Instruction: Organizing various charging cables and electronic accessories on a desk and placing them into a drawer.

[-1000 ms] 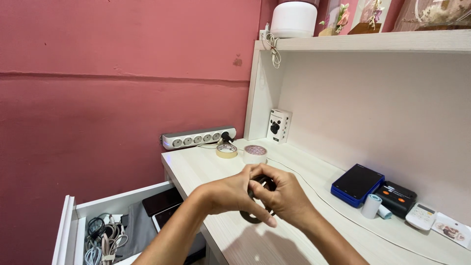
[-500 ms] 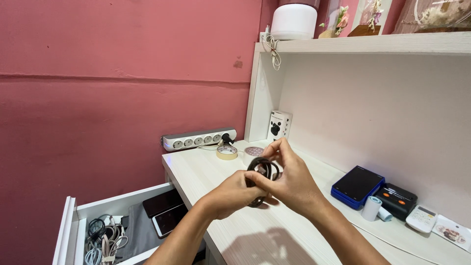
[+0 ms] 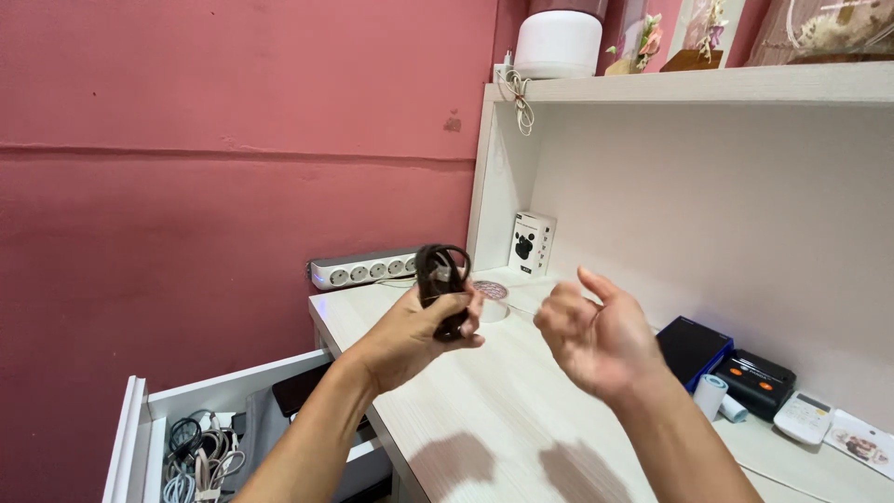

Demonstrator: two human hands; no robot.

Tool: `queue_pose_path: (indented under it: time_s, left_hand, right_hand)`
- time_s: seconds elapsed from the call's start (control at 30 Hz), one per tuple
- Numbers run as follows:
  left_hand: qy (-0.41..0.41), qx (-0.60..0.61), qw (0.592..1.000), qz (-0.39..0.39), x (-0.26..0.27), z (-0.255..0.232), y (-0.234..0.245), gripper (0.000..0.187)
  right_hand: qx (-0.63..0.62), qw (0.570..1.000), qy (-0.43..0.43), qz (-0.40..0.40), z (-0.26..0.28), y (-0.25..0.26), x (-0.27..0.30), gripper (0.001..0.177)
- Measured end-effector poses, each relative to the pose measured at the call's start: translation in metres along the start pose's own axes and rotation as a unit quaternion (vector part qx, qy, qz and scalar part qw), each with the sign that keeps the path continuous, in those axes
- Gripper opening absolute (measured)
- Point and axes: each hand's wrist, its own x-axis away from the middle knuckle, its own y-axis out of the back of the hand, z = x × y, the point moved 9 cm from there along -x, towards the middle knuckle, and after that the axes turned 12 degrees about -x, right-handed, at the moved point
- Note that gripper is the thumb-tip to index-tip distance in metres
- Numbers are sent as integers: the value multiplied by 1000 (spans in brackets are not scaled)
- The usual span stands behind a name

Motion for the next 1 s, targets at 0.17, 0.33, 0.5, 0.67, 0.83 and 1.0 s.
queue_pose_path:
  time_s: [0.17,0.33,0.5,0.67,0.83,1.0]
  left_hand:
    - [8,-84,992,89,4,-2,-28,14]
    - [39,-99,994,35,16,-19,-12,30]
    - [79,-238,968,17,26,-15,14,57]
    - [49,-433,899,-37,22,-14,43,62]
    - [53,-360,931,7,40,-8,60,40]
    - [110,-194,974,-43,68,4,101,43]
  right_hand:
    - [-78,888,149,-428,-13,-4,-1,48]
    - [333,902,84,-261,-9,-2,-27,70]
    - [352,929,25,-111,-46,-43,-45,83]
    - [660,739,-38,-127,-70,-23,-59,46]
    - [454,862,-87,-208,-99,-24,-69,33]
    - [316,930,-64,-179,-123,-17,-79,34]
